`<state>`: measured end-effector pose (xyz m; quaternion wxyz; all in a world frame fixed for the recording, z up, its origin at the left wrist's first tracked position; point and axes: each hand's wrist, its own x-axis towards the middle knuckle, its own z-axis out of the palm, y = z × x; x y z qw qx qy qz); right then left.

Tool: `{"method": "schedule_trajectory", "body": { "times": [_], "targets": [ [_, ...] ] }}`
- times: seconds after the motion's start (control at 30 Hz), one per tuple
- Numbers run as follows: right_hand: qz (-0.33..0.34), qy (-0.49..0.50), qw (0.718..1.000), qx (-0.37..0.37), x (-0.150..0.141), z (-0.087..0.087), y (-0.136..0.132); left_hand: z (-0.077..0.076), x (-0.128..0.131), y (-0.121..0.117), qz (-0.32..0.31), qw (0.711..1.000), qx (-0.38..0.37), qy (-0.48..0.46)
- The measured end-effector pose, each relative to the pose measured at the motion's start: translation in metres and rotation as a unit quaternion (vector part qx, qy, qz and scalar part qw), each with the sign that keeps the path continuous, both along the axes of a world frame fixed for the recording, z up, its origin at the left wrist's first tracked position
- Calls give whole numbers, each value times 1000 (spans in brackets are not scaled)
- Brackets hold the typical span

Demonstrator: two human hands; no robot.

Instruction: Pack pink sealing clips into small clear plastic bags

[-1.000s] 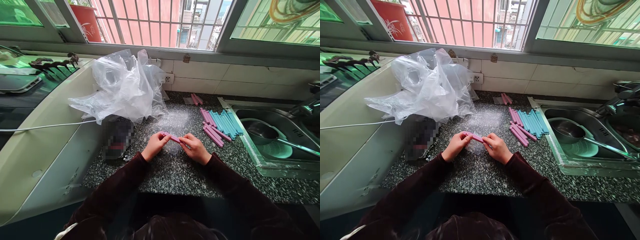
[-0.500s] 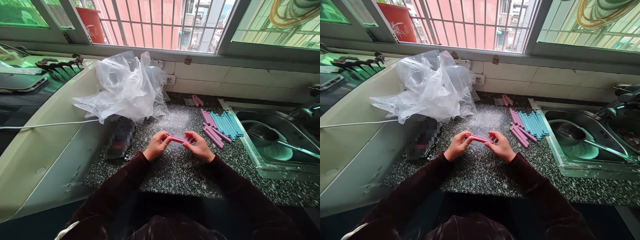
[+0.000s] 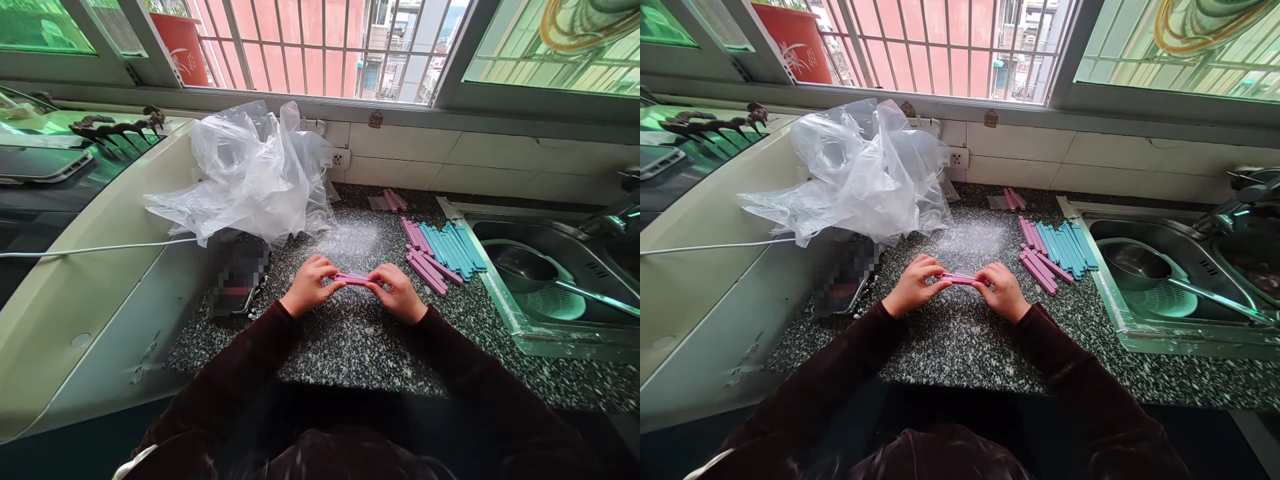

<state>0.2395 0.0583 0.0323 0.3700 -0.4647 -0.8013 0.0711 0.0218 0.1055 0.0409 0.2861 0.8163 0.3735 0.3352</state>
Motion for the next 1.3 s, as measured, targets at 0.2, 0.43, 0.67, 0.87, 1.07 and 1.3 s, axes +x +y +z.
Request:
{"method": "schedule_trajectory", "body": {
  "times": [0.2, 0.43, 0.67, 0.87, 1.07, 1.3],
  "targets": [
    [0, -13, 1000, 13, 0, -2, 1, -2, 1, 0, 0, 1000, 4, -8],
    [-3, -16, 1000, 13, -1, -1, 1, 0, 2, -2, 12, 1000, -9, -2],
    [-2, -3, 1000, 19, -1, 2, 0, -3, 2, -2, 23, 999, 0, -33],
    [12, 48, 999, 17, -2, 8, -3, -6, 6, -1, -9, 999, -35, -31],
    [10, 80, 996, 34, -5, 7, -5, -5, 9, -4, -33, 999, -30, -23],
    [6, 84, 996, 29, -6, 5, -4, -12, 6, -1, -46, 998, 35, 11]
  ]
}}
